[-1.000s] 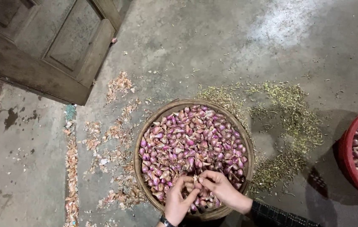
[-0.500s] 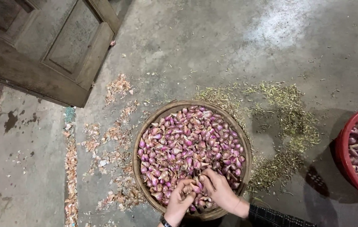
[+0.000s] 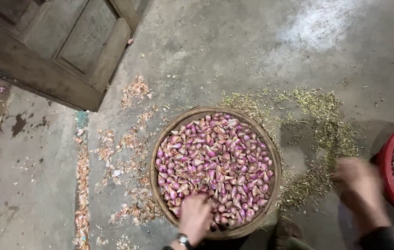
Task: Sorting and cleaning shallots in a large basket by hand
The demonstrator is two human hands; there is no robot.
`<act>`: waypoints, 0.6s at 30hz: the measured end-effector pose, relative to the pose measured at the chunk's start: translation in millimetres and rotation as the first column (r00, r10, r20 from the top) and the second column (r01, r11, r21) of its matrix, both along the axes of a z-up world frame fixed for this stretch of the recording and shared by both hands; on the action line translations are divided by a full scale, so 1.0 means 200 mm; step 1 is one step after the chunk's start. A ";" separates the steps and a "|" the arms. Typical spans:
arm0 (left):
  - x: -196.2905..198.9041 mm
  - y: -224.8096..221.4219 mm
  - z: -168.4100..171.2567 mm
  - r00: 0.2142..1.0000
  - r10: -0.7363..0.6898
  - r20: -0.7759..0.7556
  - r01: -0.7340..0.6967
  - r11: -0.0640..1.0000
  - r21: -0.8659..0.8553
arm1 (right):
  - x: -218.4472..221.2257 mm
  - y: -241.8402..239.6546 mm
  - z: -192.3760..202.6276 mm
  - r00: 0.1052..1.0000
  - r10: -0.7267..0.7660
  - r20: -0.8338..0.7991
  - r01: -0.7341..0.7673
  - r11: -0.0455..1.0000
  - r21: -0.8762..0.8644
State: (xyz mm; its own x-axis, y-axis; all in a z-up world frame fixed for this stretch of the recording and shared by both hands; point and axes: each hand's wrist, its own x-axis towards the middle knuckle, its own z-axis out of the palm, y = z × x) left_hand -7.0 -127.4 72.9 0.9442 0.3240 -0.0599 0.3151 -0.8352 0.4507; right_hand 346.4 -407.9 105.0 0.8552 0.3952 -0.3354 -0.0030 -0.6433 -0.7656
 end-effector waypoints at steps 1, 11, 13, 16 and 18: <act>0.06 0.08 0.15 0.894 0.374 -0.247 -0.421 0.889 -0.181 | 0.14 -0.15 -0.03 0.967 -0.254 -0.023 0.253 0.943 0.216; 0.08 0.41 -0.30 0.988 -0.141 0.059 0.070 0.761 0.644 | -0.37 0.67 0.46 0.836 0.447 0.320 -0.548 0.717 0.431; 0.26 0.47 -0.01 0.936 -0.097 -0.338 0.257 0.845 0.468 | -0.55 0.67 0.01 0.538 0.537 0.650 -0.779 0.610 0.141; 0.37 0.60 -0.07 0.797 -0.072 -0.600 0.327 0.886 0.328 | -0.61 0.70 -0.38 0.026 0.662 0.749 -0.794 0.469 -0.387; 0.34 0.72 -0.26 0.856 -0.033 -0.515 0.296 0.850 0.437 | -0.56 0.78 -0.57 -0.048 0.740 0.670 -0.727 0.434 -0.532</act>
State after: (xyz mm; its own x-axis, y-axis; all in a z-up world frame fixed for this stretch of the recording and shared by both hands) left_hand 61.9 15.7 21.7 0.8790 0.2755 -0.3893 0.2139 -0.9573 -0.1947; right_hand 234.9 -252.2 -9.5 -0.0988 0.9769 0.1896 0.9922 0.1113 -0.0564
